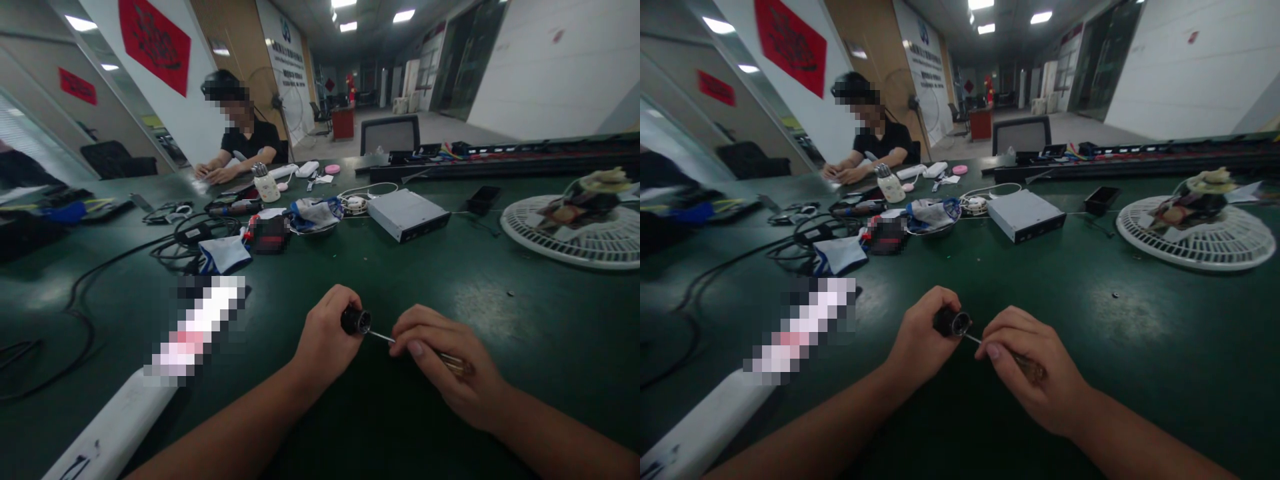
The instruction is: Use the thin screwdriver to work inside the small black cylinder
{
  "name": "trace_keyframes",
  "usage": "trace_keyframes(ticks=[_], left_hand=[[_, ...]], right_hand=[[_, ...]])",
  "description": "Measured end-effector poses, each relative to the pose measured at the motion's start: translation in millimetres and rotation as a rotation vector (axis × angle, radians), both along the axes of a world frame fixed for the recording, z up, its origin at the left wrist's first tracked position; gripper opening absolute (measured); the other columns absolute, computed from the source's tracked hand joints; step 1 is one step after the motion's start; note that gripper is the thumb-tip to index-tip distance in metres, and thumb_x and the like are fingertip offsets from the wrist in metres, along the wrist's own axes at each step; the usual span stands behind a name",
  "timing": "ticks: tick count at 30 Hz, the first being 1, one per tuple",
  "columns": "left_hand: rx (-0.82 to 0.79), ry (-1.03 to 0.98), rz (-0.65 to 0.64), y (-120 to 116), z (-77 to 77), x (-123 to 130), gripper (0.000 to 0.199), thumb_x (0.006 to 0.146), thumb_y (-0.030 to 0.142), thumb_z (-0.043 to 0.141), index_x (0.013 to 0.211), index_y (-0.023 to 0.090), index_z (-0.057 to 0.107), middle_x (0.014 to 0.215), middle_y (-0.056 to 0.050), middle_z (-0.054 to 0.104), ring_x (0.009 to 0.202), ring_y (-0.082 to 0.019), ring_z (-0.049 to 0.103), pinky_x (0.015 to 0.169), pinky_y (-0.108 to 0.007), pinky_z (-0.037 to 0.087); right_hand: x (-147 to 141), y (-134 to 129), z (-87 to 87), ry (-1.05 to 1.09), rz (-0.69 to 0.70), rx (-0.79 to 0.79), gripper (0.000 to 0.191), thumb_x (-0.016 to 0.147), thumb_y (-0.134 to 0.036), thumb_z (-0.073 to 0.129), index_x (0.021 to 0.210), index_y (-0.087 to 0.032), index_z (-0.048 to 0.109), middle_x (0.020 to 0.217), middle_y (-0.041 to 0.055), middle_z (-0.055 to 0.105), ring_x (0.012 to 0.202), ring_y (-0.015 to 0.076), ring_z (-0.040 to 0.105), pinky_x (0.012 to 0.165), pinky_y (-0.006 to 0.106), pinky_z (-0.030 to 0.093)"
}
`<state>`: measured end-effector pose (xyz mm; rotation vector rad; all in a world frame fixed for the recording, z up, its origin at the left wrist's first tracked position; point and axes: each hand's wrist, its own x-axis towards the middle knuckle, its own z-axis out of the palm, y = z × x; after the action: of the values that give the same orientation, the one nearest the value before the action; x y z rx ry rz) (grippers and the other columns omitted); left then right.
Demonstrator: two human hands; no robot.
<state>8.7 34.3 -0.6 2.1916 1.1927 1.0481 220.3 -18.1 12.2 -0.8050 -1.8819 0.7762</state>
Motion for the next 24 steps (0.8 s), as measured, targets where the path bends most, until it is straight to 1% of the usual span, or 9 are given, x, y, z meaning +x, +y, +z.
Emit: trace_keyframes(ticks=[3, 6, 8, 11, 14, 17, 19, 22, 24], left_hand=[[-0.008, 0.014, -0.020, 0.0, -1.1, -0.6, 0.030, 0.072, -0.002, 0.065, 0.089, 0.020, 0.055, 0.090, 0.001, 0.060, 0.080, -0.015, 0.058, 0.070, -0.028, 0.043], [-0.007, 0.020, -0.010, -0.1, -1.0, -0.7, 0.030, 0.072, -0.002, 0.066, 0.089, 0.020, 0.055, 0.091, 0.001, 0.060, 0.081, -0.015, 0.057, 0.071, -0.028, 0.043], [-0.006, 0.017, 0.004, -0.3, -0.4, -0.2, 0.029, 0.073, -0.002, 0.066, 0.088, 0.020, 0.056, 0.090, 0.001, 0.060, 0.080, -0.015, 0.057, 0.070, -0.028, 0.043], [-0.003, 0.013, 0.025, -0.4, 0.2, 0.9, 0.028, 0.073, -0.002, 0.065, 0.087, 0.020, 0.055, 0.088, 0.002, 0.059, 0.079, -0.015, 0.056, 0.069, -0.027, 0.042], [-0.003, 0.004, 0.014, -0.4, 0.0, 1.4, 0.029, 0.073, -0.003, 0.065, 0.087, 0.020, 0.055, 0.088, 0.002, 0.059, 0.078, -0.015, 0.056, 0.069, -0.027, 0.041], [-0.003, 0.007, -0.005, -0.2, 0.1, 1.3, 0.028, 0.073, -0.002, 0.066, 0.087, 0.020, 0.056, 0.088, 0.001, 0.059, 0.078, -0.015, 0.056, 0.069, -0.027, 0.041], [-0.001, 0.007, 0.008, -0.1, 0.5, 1.1, 0.028, 0.073, -0.002, 0.065, 0.087, 0.020, 0.056, 0.088, 0.001, 0.059, 0.078, -0.015, 0.056, 0.069, -0.028, 0.041], [0.007, 0.000, 0.000, -0.2, 0.6, 0.6, 0.028, 0.073, -0.002, 0.066, 0.087, 0.020, 0.056, 0.089, 0.001, 0.060, 0.079, -0.015, 0.056, 0.069, -0.027, 0.042], [0.008, 0.001, -0.036, -0.4, 0.1, 0.2, 0.030, 0.072, -0.003, 0.066, 0.088, 0.020, 0.056, 0.090, 0.001, 0.060, 0.080, -0.015, 0.056, 0.070, -0.027, 0.042]], right_hand=[[-0.4, 0.0, -0.9, 0.014, 0.002, 0.006, 0.024, 0.100, -0.014, 0.051, 0.103, -0.025, 0.072, 0.096, 0.0047, 0.068, 0.090, 0.0195, 0.064, 0.076, 0.035, 0.051], [-1.1, 0.9, -3.4, -0.016, -0.090, 0.005, 0.024, 0.100, -0.014, 0.051, 0.104, -0.025, 0.073, 0.097, 0.0047, 0.069, 0.091, 0.0189, 0.063, 0.076, 0.034, 0.051], [-1.2, 1.4, -4.2, -0.041, -0.124, 0.001, 0.023, 0.100, -0.014, 0.051, 0.099, -0.023, 0.072, 0.094, 0.0047, 0.069, 0.088, 0.0186, 0.063, 0.075, 0.035, 0.050], [-0.7, 1.4, -3.8, -0.024, -0.049, -0.005, 0.023, 0.100, -0.014, 0.050, 0.093, -0.021, 0.070, 0.087, 0.0040, 0.068, 0.083, 0.0182, 0.063, 0.073, 0.034, 0.050], [-0.2, 1.0, -3.8, 0.030, 0.023, 0.014, 0.023, 0.100, -0.013, 0.049, 0.097, -0.021, 0.070, 0.089, 0.0046, 0.069, 0.086, 0.0188, 0.064, 0.074, 0.035, 0.051], [-0.4, 1.3, -4.7, 0.040, -0.035, 0.011, 0.023, 0.100, -0.013, 0.050, 0.103, -0.022, 0.071, 0.095, 0.0048, 0.069, 0.089, 0.0185, 0.064, 0.076, 0.035, 0.051], [-0.6, 1.7, -4.9, 0.011, -0.076, -0.002, 0.022, 0.100, -0.013, 0.051, 0.098, -0.022, 0.071, 0.091, 0.0041, 0.069, 0.086, 0.0180, 0.064, 0.074, 0.034, 0.050], [-0.2, 1.7, -4.2, 0.003, -0.018, -0.014, 0.023, 0.100, -0.013, 0.050, 0.091, -0.020, 0.069, 0.086, 0.0041, 0.068, 0.085, 0.0189, 0.064, 0.075, 0.036, 0.051], [0.3, 1.3, -3.7, 0.044, 0.034, -0.007, 0.023, 0.100, -0.013, 0.049, 0.094, -0.020, 0.070, 0.089, 0.0050, 0.068, 0.088, 0.0200, 0.065, 0.077, 0.037, 0.051]])
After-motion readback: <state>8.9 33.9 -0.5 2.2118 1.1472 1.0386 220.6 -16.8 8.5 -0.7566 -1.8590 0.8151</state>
